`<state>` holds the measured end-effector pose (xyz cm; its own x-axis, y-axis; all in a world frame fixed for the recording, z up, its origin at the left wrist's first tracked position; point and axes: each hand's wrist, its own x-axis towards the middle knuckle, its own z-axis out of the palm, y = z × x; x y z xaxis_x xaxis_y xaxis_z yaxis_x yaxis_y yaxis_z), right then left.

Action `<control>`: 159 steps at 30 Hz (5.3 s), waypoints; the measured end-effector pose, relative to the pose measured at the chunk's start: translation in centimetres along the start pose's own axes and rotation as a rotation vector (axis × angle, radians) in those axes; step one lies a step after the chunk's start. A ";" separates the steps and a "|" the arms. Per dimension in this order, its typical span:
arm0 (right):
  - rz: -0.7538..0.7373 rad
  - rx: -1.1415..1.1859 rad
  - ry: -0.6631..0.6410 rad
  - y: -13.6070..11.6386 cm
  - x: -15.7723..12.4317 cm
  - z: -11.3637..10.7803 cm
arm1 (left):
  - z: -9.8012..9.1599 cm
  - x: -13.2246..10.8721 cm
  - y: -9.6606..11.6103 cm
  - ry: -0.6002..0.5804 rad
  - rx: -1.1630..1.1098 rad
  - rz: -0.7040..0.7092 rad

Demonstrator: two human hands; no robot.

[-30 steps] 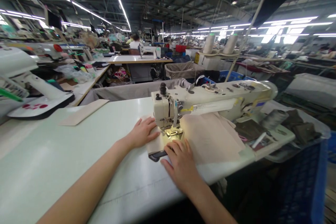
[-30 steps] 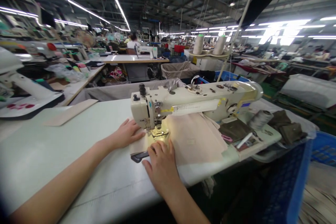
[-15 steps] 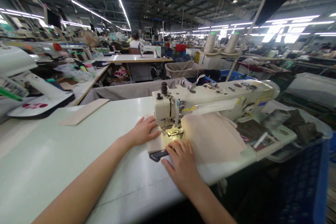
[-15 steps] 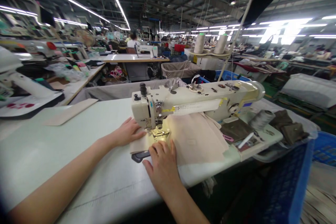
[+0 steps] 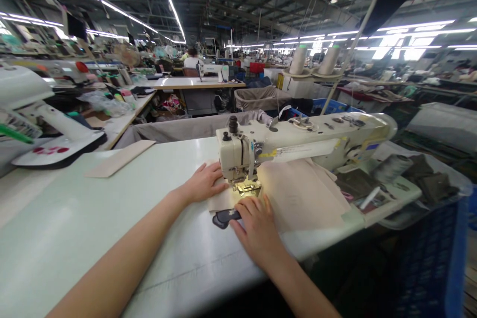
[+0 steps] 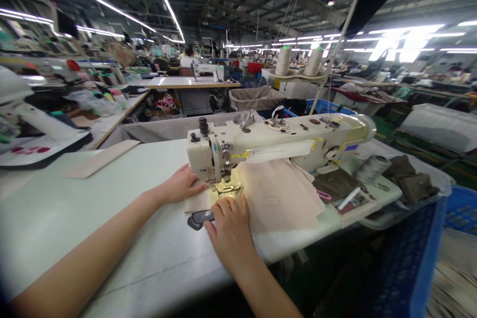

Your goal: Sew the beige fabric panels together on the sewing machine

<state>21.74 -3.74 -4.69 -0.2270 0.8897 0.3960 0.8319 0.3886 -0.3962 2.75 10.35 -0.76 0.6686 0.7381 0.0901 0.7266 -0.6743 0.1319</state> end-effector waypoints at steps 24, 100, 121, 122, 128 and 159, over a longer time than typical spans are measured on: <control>-0.048 -0.037 -0.043 1.1 1.9 0.0 | 1.1 -4.5 3.8 0.131 -0.113 0.233; -0.137 0.018 -0.057 1.9 0.3 -1.2 | 2.0 -7.3 6.5 0.160 0.101 0.257; -0.074 0.087 -0.045 1.2 0.2 -0.6 | 1.7 -4.6 3.3 0.151 0.009 0.161; -0.068 0.097 -0.046 1.2 0.0 -0.5 | 1.7 -4.6 3.3 0.148 0.008 0.161; -0.057 0.116 -0.024 1.2 -0.3 0.2 | 1.8 -4.5 3.2 0.149 -0.005 0.146; -0.093 0.120 0.065 1.9 -0.8 0.8 | 1.5 -4.2 3.9 0.201 -0.059 0.128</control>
<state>23.14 -3.53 -6.40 -0.2634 0.8327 0.4870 0.7413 0.4978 -0.4502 3.04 4.57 -2.13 0.7054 0.6405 0.3037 0.6235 -0.7644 0.1638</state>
